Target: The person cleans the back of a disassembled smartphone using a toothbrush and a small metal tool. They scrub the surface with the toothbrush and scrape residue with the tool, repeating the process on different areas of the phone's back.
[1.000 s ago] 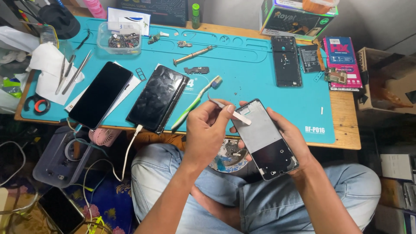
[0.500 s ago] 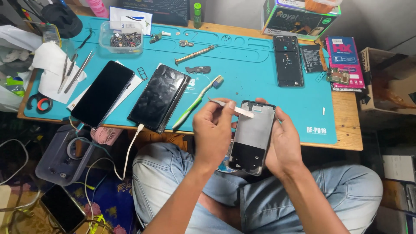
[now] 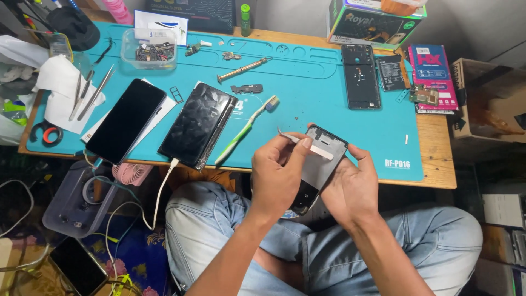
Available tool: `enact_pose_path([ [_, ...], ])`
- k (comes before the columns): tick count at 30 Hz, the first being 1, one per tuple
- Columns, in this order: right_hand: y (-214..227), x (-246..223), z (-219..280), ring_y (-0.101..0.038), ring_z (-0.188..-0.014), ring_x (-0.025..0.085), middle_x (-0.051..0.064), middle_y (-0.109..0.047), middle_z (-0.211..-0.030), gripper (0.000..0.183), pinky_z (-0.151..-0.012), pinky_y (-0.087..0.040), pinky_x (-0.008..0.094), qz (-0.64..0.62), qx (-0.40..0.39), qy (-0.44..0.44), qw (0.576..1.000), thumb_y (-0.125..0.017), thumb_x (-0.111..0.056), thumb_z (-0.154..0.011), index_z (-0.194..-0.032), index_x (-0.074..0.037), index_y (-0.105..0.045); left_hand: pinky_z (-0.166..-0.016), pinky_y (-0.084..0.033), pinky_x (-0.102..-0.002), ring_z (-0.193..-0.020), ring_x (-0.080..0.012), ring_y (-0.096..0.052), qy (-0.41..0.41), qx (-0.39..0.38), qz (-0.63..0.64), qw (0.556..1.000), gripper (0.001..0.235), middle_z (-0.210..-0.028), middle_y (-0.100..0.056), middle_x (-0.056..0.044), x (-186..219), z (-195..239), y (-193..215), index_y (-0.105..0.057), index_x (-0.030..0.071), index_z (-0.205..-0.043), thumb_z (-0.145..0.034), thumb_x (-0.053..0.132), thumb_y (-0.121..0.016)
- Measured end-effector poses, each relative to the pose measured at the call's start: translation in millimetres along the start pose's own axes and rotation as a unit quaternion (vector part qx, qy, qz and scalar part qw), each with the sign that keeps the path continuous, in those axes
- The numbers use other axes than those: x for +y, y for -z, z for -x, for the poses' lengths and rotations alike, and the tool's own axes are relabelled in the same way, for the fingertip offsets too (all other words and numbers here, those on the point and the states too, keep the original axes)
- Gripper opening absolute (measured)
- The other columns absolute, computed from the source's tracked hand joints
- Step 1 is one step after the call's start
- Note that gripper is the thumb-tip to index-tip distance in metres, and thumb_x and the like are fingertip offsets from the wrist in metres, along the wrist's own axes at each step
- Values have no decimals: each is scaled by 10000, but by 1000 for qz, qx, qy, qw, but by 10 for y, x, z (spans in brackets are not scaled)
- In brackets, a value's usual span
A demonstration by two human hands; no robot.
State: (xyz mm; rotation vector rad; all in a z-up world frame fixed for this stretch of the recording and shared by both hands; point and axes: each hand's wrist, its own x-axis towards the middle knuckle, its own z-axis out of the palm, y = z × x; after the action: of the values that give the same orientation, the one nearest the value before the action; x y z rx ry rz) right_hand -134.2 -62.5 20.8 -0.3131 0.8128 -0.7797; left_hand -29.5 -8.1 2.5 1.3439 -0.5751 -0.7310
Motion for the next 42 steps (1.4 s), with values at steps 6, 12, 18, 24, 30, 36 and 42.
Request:
enact_pose_path([
  [6,5,7,14,-686,-1151,394,261,-728,-1217,558,-1189,-474,584,-5,-1,1,1000,-525,-430,-1004,-1226,48,-708,-706,-599,-278,-728,-43,-641,8,0,20,1000,119,-764,-788,-39,-32,-27,-5,-824,60,-993,-997,165,-768],
  [12,-38,-51,59,-682,-1173,396,254,-721,-1224,557,-1196,-465,591,-5,-2,-10,1000,-516,-422,-1002,-1227,54,-698,-762,-613,-296,-805,-54,-643,5,29,21,999,133,-806,-803,-55,16,-34,1,-813,53,-1015,-1025,167,-745],
  [18,-67,-206,70,-676,-1162,399,260,-722,-1229,564,-1203,-453,595,-22,-9,-23,999,-494,-431,-1017,-1225,51,-698,-800,-630,-311,-875,-60,-682,-16,46,2,999,146,-851,-824,-75,99,-71,-130,-815,47,-1023,-1039,163,-728],
  [24,-63,-456,77,-650,-1169,369,224,-702,-1257,577,-1185,-449,569,-32,-6,-54,998,-455,-454,-1044,-1278,23,-679,-843,-639,-340,-962,-131,-726,-26,62,-31,997,177,-920,-845,-156,103,-90,-280,-801,11,-1053,-1058,148,-689],
  [30,7,-688,2,-648,-1172,388,245,-707,-1263,580,-1187,-450,566,-61,-7,-70,996,-447,-448,-1051,-1285,29,-680,-809,-631,-351,-915,-104,-695,-6,42,-46,998,171,-871,-831,-138,194,-77,-536,-818,15,-1054,-1053,142,-702],
  [36,120,-949,-70,-577,-1283,323,176,-643,-1471,741,-1119,-395,403,3,-27,-121,992,-257,-432,-1040,-1623,-81,-551,-756,-555,-273,-827,-115,-689,31,47,-63,996,199,-860,-766,-10,380,-104,-923,-788,73,-992,-1041,231,-678],
  [42,174,-1177,-95,-555,-1357,333,189,-619,-1551,758,-1170,-367,416,-1,-31,-135,990,-221,-416,-1051,-1635,-39,-522,-718,-539,-271,-813,-106,-668,31,20,-77,996,196,-849,-764,-6,391,-173,-1087,-790,74,-986,-1039,233,-688],
])
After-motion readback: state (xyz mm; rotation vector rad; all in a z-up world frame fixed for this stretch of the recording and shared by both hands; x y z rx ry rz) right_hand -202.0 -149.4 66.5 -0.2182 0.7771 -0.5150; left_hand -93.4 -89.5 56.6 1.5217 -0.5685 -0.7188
